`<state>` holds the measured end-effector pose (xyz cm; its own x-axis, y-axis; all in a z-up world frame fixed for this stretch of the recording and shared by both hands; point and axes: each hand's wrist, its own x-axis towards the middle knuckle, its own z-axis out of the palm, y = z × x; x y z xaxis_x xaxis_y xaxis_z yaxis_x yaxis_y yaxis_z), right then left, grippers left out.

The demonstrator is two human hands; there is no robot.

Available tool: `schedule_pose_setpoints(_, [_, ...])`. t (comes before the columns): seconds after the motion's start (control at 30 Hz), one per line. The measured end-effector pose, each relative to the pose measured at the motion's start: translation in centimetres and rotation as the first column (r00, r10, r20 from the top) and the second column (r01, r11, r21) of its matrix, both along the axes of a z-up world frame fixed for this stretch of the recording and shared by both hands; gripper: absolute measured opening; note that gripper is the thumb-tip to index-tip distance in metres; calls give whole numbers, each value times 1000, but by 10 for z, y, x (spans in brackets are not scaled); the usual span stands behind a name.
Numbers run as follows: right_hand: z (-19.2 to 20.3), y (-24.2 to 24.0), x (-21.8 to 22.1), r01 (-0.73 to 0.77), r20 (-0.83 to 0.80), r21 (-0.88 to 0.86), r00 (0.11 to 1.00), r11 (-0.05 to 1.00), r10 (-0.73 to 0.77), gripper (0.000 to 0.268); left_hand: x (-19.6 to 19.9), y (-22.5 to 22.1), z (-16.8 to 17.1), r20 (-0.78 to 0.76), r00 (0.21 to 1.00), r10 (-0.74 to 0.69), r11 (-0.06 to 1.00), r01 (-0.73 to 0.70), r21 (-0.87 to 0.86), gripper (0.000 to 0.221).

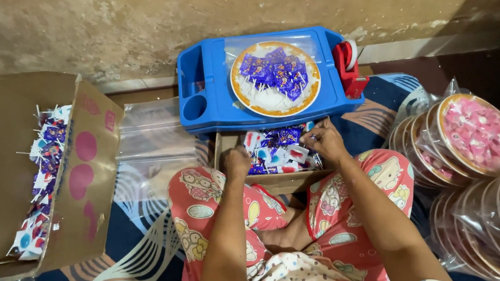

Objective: A person sitting on the floor is arranging small blue packets onto a decorative plate inside a blue plastic tray, taking the packets from a nearby cardboard box.

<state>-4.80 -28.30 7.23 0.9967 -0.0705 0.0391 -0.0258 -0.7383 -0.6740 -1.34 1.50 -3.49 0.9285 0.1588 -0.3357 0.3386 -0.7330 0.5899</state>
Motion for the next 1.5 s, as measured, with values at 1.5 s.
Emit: schedule_pose_setpoints(1.5, [109,33,105,216,464,-490,885,845,44,19,100,-79,194,519,844,-137,990,136,40,21])
